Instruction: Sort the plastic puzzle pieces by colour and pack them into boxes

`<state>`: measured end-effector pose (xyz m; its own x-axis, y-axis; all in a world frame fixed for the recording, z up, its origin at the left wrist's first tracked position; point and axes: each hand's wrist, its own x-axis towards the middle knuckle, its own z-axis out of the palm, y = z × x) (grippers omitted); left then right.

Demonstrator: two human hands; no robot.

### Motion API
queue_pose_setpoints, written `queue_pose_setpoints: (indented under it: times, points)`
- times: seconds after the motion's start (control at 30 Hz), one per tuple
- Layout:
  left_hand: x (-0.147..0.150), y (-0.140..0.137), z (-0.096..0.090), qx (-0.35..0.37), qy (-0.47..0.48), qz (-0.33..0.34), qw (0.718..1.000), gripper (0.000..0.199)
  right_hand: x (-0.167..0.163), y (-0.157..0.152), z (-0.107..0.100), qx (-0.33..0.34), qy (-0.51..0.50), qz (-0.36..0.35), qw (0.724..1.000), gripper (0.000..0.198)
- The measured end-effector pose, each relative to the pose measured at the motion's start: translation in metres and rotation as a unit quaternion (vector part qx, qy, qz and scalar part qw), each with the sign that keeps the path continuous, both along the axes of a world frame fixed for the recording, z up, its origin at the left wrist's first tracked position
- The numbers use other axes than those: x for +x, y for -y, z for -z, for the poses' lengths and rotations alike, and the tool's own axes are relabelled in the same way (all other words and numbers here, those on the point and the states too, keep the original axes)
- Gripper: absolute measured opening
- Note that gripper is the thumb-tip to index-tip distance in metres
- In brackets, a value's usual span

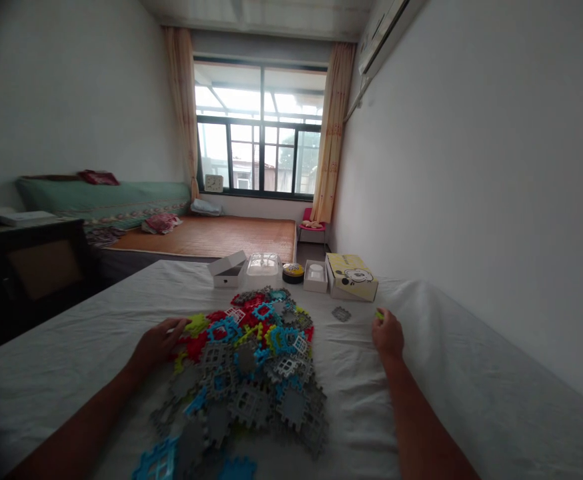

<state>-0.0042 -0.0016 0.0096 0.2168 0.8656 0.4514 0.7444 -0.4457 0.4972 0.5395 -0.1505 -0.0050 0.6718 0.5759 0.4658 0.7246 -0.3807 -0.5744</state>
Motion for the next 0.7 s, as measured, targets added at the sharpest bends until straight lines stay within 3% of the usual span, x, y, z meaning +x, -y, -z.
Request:
queue_pose_setpoints:
  times: [0.1, 0.17, 0.23, 0.37, 0.53, 0.7]
  points:
    - [0.0, 0.0, 0.001, 0.004, 0.005, -0.002, 1.0, 0.044, -0.058, -0.014, -0.011, -0.007, -0.014, -0.193, 0.981, 0.031]
    - [0.0, 0.0, 0.001, 0.005, 0.009, -0.002, 1.0, 0.044, -0.098, -0.017, -0.016, -0.015, -0.045, -0.34, 0.939, 0.032]
    - [0.001, 0.001, 0.001, 0.004, 0.01, 0.001, 1.0, 0.044, -0.131, -0.016, -0.019, -0.023, -0.053, -0.425, 0.903, 0.037]
    - [0.001, 0.001, 0.001, -0.003, 0.01, 0.01, 1.0, 0.045, -0.161, -0.01, -0.018, -0.045, -0.038, -0.435, 0.898, 0.049]
    - [0.002, 0.001, 0.0, -0.015, 0.007, 0.013, 1.0, 0.045, -0.158, -0.011, -0.02, -0.011, -0.112, -0.415, 0.903, 0.029]
    - [0.002, 0.001, 0.0, -0.016, 0.005, 0.01, 1.0, 0.043, -0.154, -0.012, -0.028, 0.022, -0.231, -0.441, 0.867, 0.032]
